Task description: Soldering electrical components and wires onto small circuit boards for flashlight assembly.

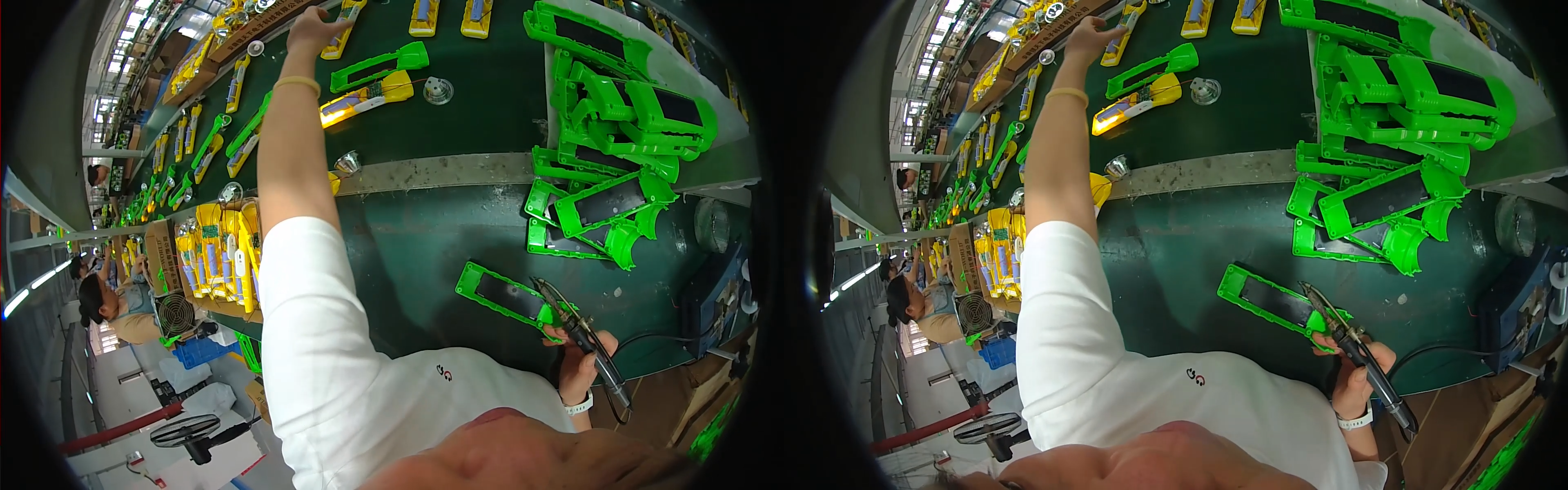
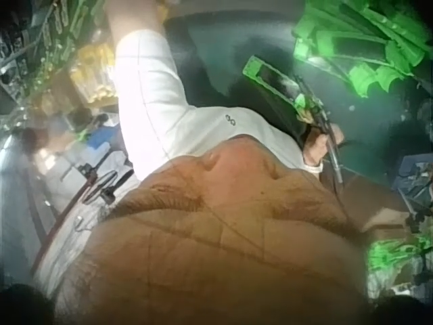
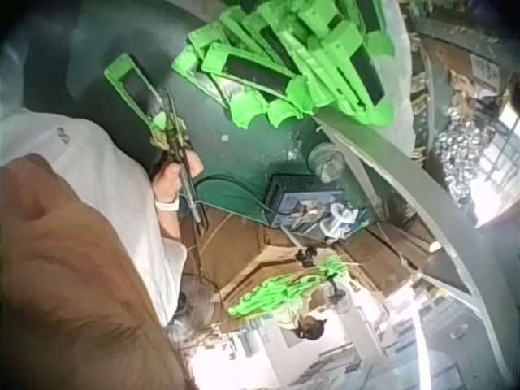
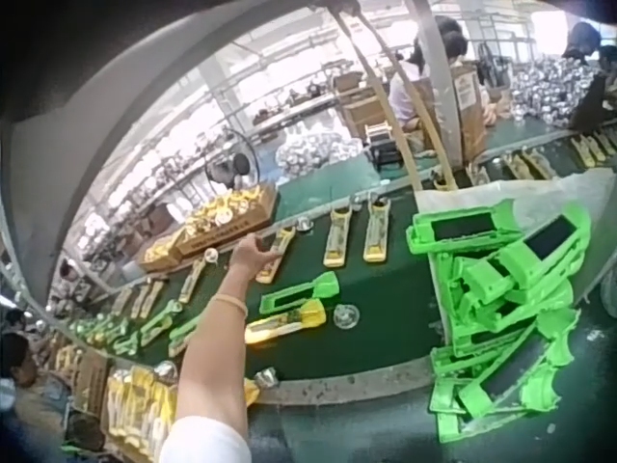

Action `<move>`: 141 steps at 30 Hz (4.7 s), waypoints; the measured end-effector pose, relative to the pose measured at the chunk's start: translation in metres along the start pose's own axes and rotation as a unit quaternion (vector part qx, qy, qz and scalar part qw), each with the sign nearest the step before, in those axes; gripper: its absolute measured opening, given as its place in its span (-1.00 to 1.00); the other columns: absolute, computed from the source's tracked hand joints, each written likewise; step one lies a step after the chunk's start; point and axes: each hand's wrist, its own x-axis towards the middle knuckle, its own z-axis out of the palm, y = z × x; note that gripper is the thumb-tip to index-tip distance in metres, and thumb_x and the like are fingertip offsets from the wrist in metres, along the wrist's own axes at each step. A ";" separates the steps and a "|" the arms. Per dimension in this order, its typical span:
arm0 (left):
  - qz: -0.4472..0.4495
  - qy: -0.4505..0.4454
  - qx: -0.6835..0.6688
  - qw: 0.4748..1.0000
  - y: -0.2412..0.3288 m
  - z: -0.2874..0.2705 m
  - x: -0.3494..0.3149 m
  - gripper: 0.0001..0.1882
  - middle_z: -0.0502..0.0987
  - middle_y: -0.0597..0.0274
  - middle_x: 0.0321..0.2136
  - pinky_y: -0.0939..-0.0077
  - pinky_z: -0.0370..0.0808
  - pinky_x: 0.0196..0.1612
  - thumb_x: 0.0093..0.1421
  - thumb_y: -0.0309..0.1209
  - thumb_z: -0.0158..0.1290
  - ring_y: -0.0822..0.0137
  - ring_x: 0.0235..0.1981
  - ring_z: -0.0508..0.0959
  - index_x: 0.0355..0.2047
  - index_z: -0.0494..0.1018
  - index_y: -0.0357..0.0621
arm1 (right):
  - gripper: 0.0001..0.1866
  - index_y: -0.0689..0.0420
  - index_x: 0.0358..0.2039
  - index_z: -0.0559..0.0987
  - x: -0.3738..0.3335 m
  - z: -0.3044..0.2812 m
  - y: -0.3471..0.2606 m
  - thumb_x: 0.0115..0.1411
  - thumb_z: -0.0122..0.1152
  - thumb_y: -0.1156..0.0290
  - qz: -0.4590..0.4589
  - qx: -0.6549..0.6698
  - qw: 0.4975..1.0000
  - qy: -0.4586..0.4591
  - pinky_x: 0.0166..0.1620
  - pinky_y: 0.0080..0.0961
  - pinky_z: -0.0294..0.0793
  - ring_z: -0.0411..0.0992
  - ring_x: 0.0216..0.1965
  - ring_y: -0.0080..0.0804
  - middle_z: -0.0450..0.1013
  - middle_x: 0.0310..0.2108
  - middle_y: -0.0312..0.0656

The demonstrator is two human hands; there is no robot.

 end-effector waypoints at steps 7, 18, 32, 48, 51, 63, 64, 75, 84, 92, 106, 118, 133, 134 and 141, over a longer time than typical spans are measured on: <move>-0.087 -0.070 0.090 0.990 -0.005 -0.010 -0.026 -0.41 0.51 -0.05 -0.27 0.34 0.42 -0.12 -0.15 -0.07 0.21 0.06 -0.22 0.52 -0.19 0.40 -0.23 | -0.51 0.05 -0.17 0.10 -0.001 0.000 0.005 0.16 -0.04 -0.05 -0.021 0.023 0.999 -0.028 -0.32 -0.19 0.49 0.45 -0.33 -0.02 0.40 -0.32 0.04; 0.426 -0.291 -0.280 0.809 0.106 -0.124 -0.310 -0.49 0.38 0.06 -0.08 0.15 0.18 0.14 -0.16 -0.38 0.24 0.08 0.10 0.28 -0.16 0.36 -0.16 | -0.64 -0.01 0.02 0.09 0.014 0.009 -0.008 0.30 -0.31 0.10 0.089 0.067 0.992 -0.064 -0.21 -0.34 0.39 0.44 -0.16 -0.12 0.41 -0.20 -0.07; 0.225 -0.021 -0.192 0.955 0.074 -0.093 -0.416 -0.46 0.43 0.12 -0.32 0.26 0.25 -0.08 -0.20 -0.28 0.24 0.10 -0.14 0.35 -0.16 0.41 -0.21 | -0.75 0.12 -0.14 0.27 0.018 0.009 -0.008 0.23 -0.06 0.29 -0.146 0.135 0.979 0.047 -0.37 -0.57 0.30 0.30 -0.47 -0.44 0.35 -0.40 -0.13; 0.426 -0.155 -0.395 0.799 0.165 -0.089 -0.414 -0.80 0.49 0.31 -0.34 0.47 0.40 -0.35 -0.14 -0.54 0.17 0.30 -0.37 0.45 -0.43 0.48 -0.08 | -0.73 0.16 -0.24 0.21 -0.015 -0.001 -0.005 0.15 0.07 0.38 -0.051 0.088 0.995 0.013 -0.63 -0.70 0.24 0.21 -0.68 -0.61 0.29 -0.50 -0.21; 0.440 -0.191 -0.378 0.792 0.164 -0.092 -0.411 -0.81 0.49 0.32 -0.36 0.48 0.40 -0.35 -0.12 -0.53 0.16 0.30 -0.38 0.44 -0.44 0.47 -0.08 | -0.73 0.16 -0.25 0.21 -0.015 -0.003 -0.004 0.16 0.07 0.39 -0.050 0.091 0.995 -0.012 -0.63 -0.69 0.23 0.20 -0.68 -0.62 0.28 -0.49 -0.22; 0.391 -0.099 -0.310 0.861 0.179 -0.087 -0.425 -0.79 0.40 0.26 -0.50 0.54 0.39 -0.53 -0.16 -0.53 0.23 0.35 -0.54 0.43 -0.46 0.48 -0.11 | -0.78 0.20 -0.33 0.25 -0.017 -0.003 0.002 0.10 0.12 0.52 -0.066 0.010 0.998 0.011 -0.63 -0.78 0.21 0.20 -0.66 -0.72 0.25 -0.52 -0.30; 0.380 -0.098 -0.309 0.867 0.182 -0.090 -0.424 -0.81 0.38 0.24 -0.51 0.53 0.39 -0.55 -0.15 -0.54 0.21 0.34 -0.55 0.42 -0.47 0.46 -0.14 | -0.77 0.20 -0.33 0.25 -0.017 -0.004 0.002 0.10 0.13 0.51 -0.069 0.008 0.998 0.001 -0.63 -0.80 0.19 0.20 -0.66 -0.74 0.25 -0.53 -0.32; 0.362 -0.105 -0.290 0.879 0.184 -0.093 -0.423 -0.85 0.36 0.17 -0.49 0.49 0.41 -0.54 -0.13 -0.55 0.18 0.29 -0.56 0.43 -0.53 0.42 -0.21 | -0.76 0.19 -0.30 0.26 -0.016 -0.001 0.005 0.07 0.13 0.58 -0.065 -0.014 0.997 -0.035 -0.53 -0.86 0.15 0.18 -0.57 -0.80 0.24 -0.52 -0.37; 0.352 -0.109 -0.284 0.885 0.186 -0.093 -0.422 -0.85 0.32 0.19 -0.49 0.52 0.42 -0.55 -0.15 -0.57 0.18 0.31 -0.53 0.42 -0.58 0.41 -0.19 | -0.77 0.20 -0.32 0.28 -0.016 -0.001 0.006 0.08 0.15 0.54 -0.061 -0.021 0.998 -0.028 -0.52 -0.86 0.15 0.17 -0.56 -0.80 0.23 -0.49 -0.36; 0.334 -0.120 -0.308 0.883 0.187 -0.093 -0.424 -0.87 0.34 0.13 -0.46 0.44 0.42 -0.49 -0.09 -0.56 0.12 0.20 -0.53 0.43 -0.54 0.38 -0.23 | -0.80 0.22 -0.37 0.30 -0.015 0.000 0.007 0.09 0.15 0.49 -0.077 -0.075 0.994 -0.031 -0.53 -0.82 0.17 0.18 -0.57 -0.78 0.24 -0.48 -0.32; 0.325 -0.135 -0.307 0.884 0.182 -0.100 -0.426 -0.80 0.32 0.16 -0.41 0.51 0.43 -0.41 -0.13 -0.53 0.19 0.27 -0.43 0.43 -0.48 0.41 -0.20 | -0.71 0.16 -0.30 0.22 -0.016 0.000 -0.008 0.11 0.10 0.32 -0.165 0.104 0.978 0.069 -0.64 -0.72 0.21 0.22 -0.69 -0.56 0.28 -0.56 -0.17; 0.418 0.002 -0.273 0.866 0.154 -0.110 -0.434 -0.65 0.46 0.17 -0.43 0.44 0.42 -0.40 -0.24 -0.66 0.11 0.23 -0.39 0.47 -0.34 0.42 -0.21 | -0.73 0.18 -0.31 0.23 -0.016 0.003 -0.007 0.12 0.09 0.36 -0.136 0.106 0.985 0.027 -0.64 -0.72 0.21 0.22 -0.68 -0.59 0.29 -0.52 -0.18; 0.507 -0.043 -0.185 0.841 0.173 -0.102 -0.420 -0.74 0.42 0.32 -0.49 0.59 0.45 -0.47 -0.18 -0.51 0.10 0.39 -0.44 0.47 -0.37 0.51 -0.08 | -0.78 0.20 -0.32 0.26 -0.017 -0.006 0.004 0.09 0.11 0.49 -0.099 -0.017 0.995 -0.012 -0.58 -0.79 0.20 0.20 -0.62 -0.73 0.26 -0.52 -0.30; 0.507 -0.048 -0.182 0.841 0.173 -0.103 -0.420 -0.73 0.42 0.32 -0.49 0.59 0.45 -0.48 -0.18 -0.51 0.10 0.39 -0.44 0.47 -0.37 0.51 -0.07 | -0.78 0.20 -0.32 0.27 -0.017 -0.005 0.004 0.09 0.11 0.51 -0.106 -0.030 0.994 -0.017 -0.55 -0.79 0.21 0.20 -0.60 -0.74 0.25 -0.52 -0.31; 0.519 -0.059 -0.166 0.837 0.176 -0.108 -0.418 -0.78 0.34 0.29 -0.52 0.55 0.46 -0.44 -0.13 -0.49 0.07 0.34 -0.42 0.44 -0.38 0.44 -0.13 | -0.79 0.12 -0.35 0.24 -0.014 -0.005 0.008 0.11 0.09 0.42 -0.148 -0.128 0.980 -0.032 -0.65 -0.78 0.18 0.18 -0.67 -0.70 0.26 -0.47 -0.27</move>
